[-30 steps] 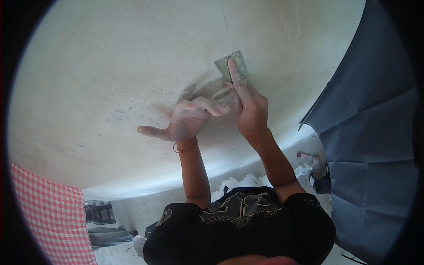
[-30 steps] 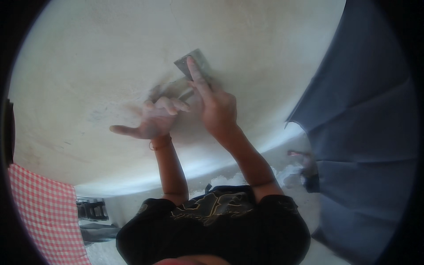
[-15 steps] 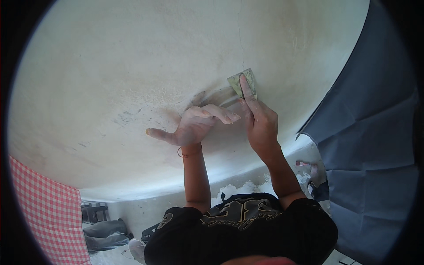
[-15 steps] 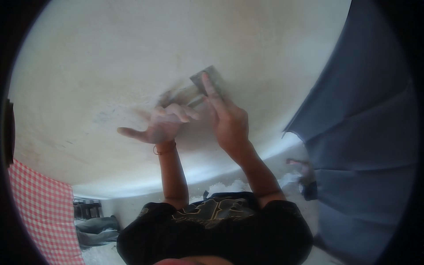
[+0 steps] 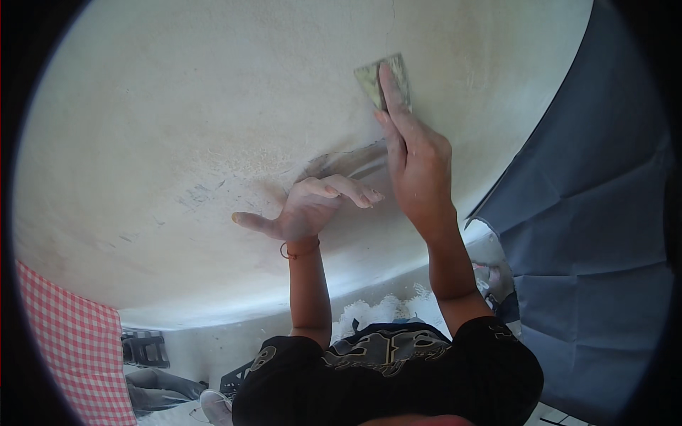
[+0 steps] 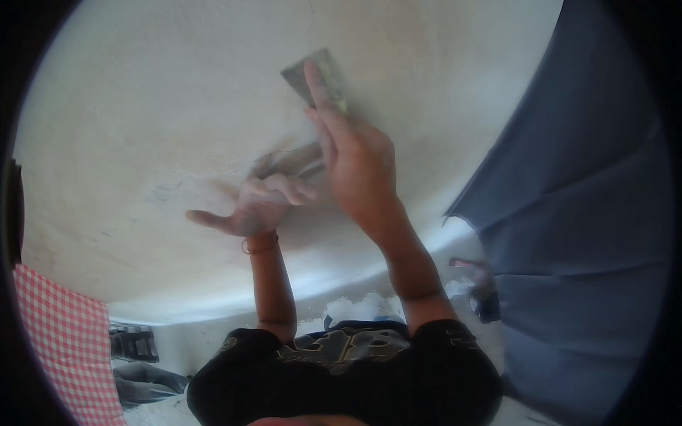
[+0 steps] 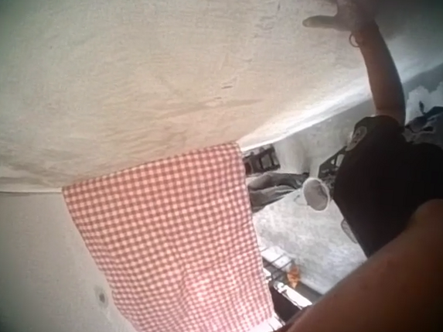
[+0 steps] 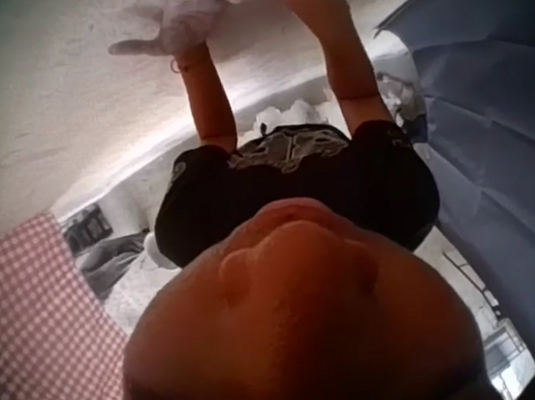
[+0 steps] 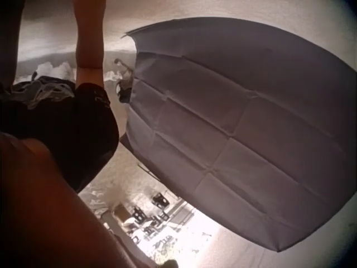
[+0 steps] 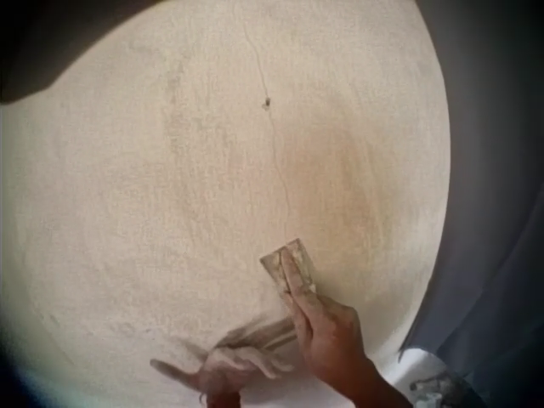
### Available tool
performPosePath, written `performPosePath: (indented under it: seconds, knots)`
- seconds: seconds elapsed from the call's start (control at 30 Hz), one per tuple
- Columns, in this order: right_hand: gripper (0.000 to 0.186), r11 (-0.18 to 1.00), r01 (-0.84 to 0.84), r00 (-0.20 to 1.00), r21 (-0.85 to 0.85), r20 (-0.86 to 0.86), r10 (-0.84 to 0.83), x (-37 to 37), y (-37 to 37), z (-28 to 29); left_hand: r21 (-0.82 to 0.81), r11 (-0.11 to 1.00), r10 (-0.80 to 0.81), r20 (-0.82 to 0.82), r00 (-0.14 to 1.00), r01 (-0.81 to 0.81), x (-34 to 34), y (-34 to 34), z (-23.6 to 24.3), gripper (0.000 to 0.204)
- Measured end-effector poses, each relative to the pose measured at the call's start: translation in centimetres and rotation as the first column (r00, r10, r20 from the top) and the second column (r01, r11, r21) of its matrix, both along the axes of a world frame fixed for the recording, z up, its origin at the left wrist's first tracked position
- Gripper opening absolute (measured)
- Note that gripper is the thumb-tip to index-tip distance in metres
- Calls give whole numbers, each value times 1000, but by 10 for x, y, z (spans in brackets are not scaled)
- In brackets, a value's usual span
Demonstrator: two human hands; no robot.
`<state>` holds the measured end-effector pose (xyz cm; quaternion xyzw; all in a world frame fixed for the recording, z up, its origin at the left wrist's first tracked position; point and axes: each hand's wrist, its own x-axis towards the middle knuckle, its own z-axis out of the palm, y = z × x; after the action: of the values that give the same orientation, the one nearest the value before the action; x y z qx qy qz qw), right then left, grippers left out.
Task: Scraping a wall with a putty knife to prepare it for painting.
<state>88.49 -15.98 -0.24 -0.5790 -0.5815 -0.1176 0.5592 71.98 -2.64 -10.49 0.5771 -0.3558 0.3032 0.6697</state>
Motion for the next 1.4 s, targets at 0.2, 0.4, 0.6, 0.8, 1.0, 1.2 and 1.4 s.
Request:
performPosePath:
  seconds: [0.2,0.4,0.6,0.8,1.0,1.2,1.4]
  knots:
    - [51,990,-29,999,141,43,23,5,9,-3,-49,999,23,85,996,-19,11,-9,5,144]
    - [50,995,-85,996,60,25,84,4,3,19,-36,996,80,3,997,-80,1,-3,-3,140]
    - [50,982,-86,996,171,43,79,2,2,3,-45,996,74,16,997,-73,6,-3,-5,140]
    - [53,996,-49,998,77,40,46,-1,1,-1,-61,998,26,74,997,-21,15,-11,3,146]
    - [57,991,-70,998,114,-3,70,-12,1,-34,-113,994,18,55,998,-12,12,-19,5,148]
    - [67,995,-49,999,90,-12,50,-14,9,-53,-23,999,-23,82,996,24,12,-7,1,138]
    - [71,992,-78,997,101,-3,79,-14,5,-42,-161,987,16,65,998,-5,13,-16,1,153]
